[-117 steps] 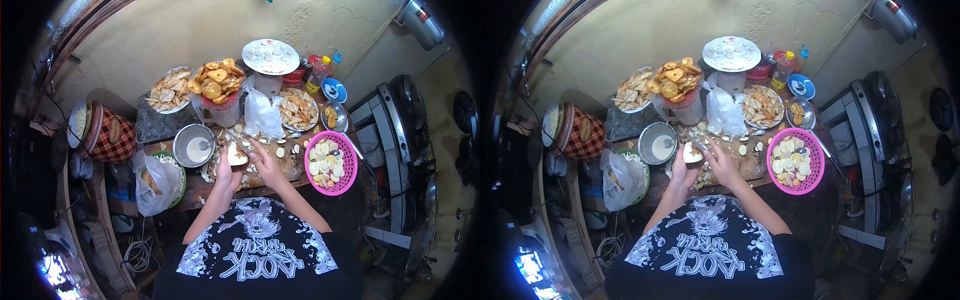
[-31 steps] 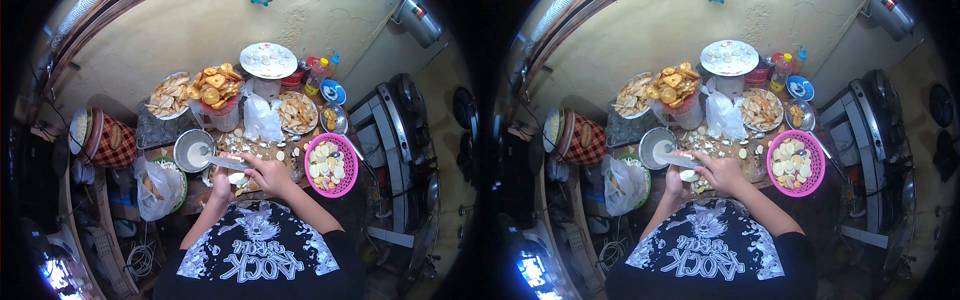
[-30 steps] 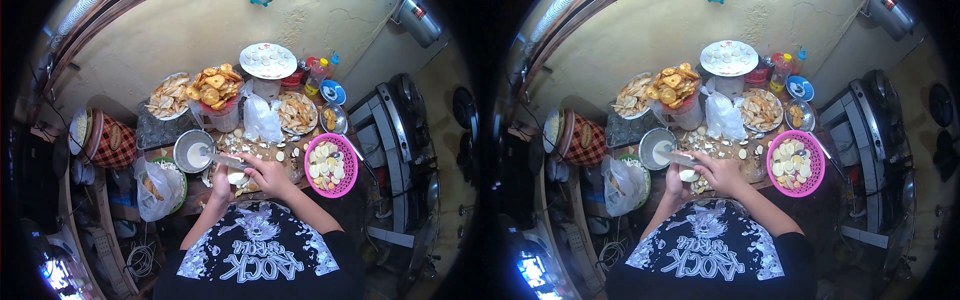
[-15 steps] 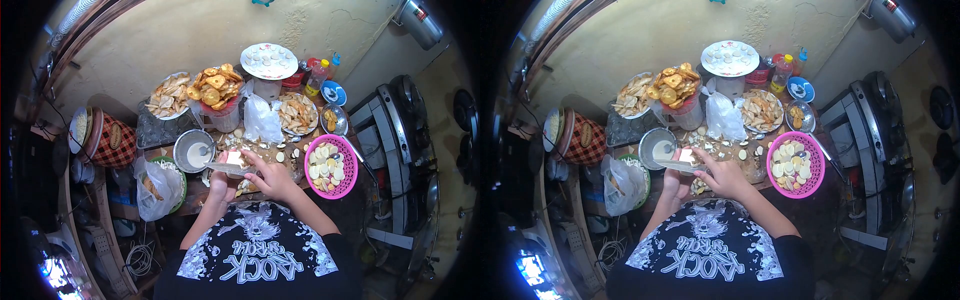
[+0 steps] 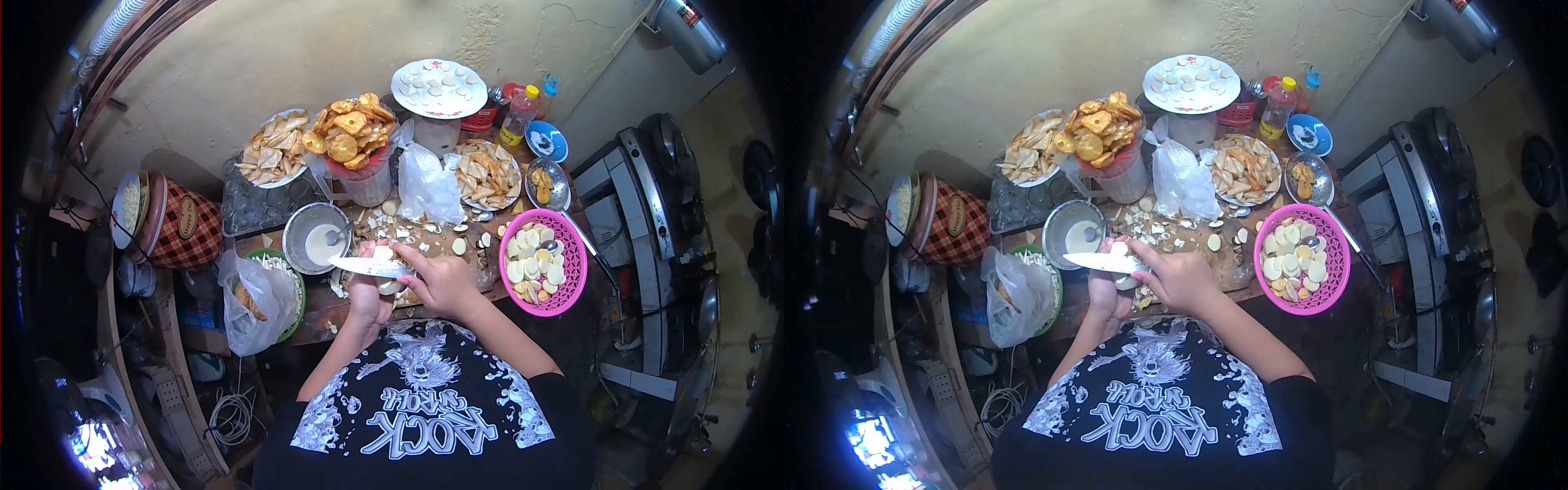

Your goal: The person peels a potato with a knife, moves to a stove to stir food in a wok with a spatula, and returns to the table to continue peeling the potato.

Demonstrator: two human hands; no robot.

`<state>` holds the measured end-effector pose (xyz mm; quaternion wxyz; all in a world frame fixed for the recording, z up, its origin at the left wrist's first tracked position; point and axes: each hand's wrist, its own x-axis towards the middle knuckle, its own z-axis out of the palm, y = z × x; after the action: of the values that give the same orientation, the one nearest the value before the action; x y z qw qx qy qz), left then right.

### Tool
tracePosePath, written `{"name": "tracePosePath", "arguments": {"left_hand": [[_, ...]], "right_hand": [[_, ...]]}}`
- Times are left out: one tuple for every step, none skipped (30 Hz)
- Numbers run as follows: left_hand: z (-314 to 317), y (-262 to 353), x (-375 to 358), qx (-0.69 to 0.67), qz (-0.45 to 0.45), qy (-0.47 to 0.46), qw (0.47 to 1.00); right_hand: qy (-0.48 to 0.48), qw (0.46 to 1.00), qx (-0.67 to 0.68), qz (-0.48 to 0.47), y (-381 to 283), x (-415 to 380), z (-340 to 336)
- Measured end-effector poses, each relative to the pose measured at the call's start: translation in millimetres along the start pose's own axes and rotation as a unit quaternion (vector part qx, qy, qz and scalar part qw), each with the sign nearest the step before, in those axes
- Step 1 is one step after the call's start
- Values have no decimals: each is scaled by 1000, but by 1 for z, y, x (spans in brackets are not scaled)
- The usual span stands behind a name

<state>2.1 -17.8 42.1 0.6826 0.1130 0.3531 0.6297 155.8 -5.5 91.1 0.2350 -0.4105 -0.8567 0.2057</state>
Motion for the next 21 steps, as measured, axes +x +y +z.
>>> {"name": "tracePosePath", "arguments": {"left_hand": [[-1,-1,0,-2,-3,15,1000],[-1,-3,1,-5,-5,31,1000],[-2,-5,2,2,4,38,999],[-2,-6,4,9,14,44,999],[-1,-7,5,16,24,51,998],[0,-7,6,40,47,51,997],[1,-8,7,64,71,50,994],[1,-8,7,88,94,50,990],[-1,-8,10,92,87,68,990],[-3,-7,12,83,67,67,992],[-4,-5,12,74,46,65,994],[-5,-4,13,66,25,64,996],[-3,-2,12,51,0,50,997],[-8,-3,13,49,-14,40,998],[-12,-4,13,45,-28,31,998],[-15,-5,13,42,-42,21,998],[-15,-7,14,31,-54,44,997],[-6,-5,12,20,-66,68,995],[-1,-3,10,9,-77,92,993],[-2,-1,9,-9,-87,86,992],[-4,2,9,-27,-96,79,992]], "right_hand": [[18,1000,7,3,-1,0,2],[35,999,13,6,-1,0,6],[53,998,19,9,-2,0,10],[72,996,40,23,-2,0,15],[90,993,61,37,-3,0,22],[108,990,81,50,-4,0,27],[115,983,121,72,-6,1,31],[121,975,161,94,-7,1,34],[125,965,200,116,-8,2,38],[141,952,245,117,-7,3,45],[157,937,290,118,-4,5,55],[151,910,358,145,-2,5,57],[150,877,423,173,-1,6,59],[124,823,506,226,2,6,56],[97,758,583,275,6,6,53],[91,755,585,283,9,6,51],[86,751,586,291,12,7,49],[80,747,588,299,14,7,47],[74,794,539,270,15,5,45],[67,837,487,240,15,3,42],[60,876,432,208,15,1,38]]}}
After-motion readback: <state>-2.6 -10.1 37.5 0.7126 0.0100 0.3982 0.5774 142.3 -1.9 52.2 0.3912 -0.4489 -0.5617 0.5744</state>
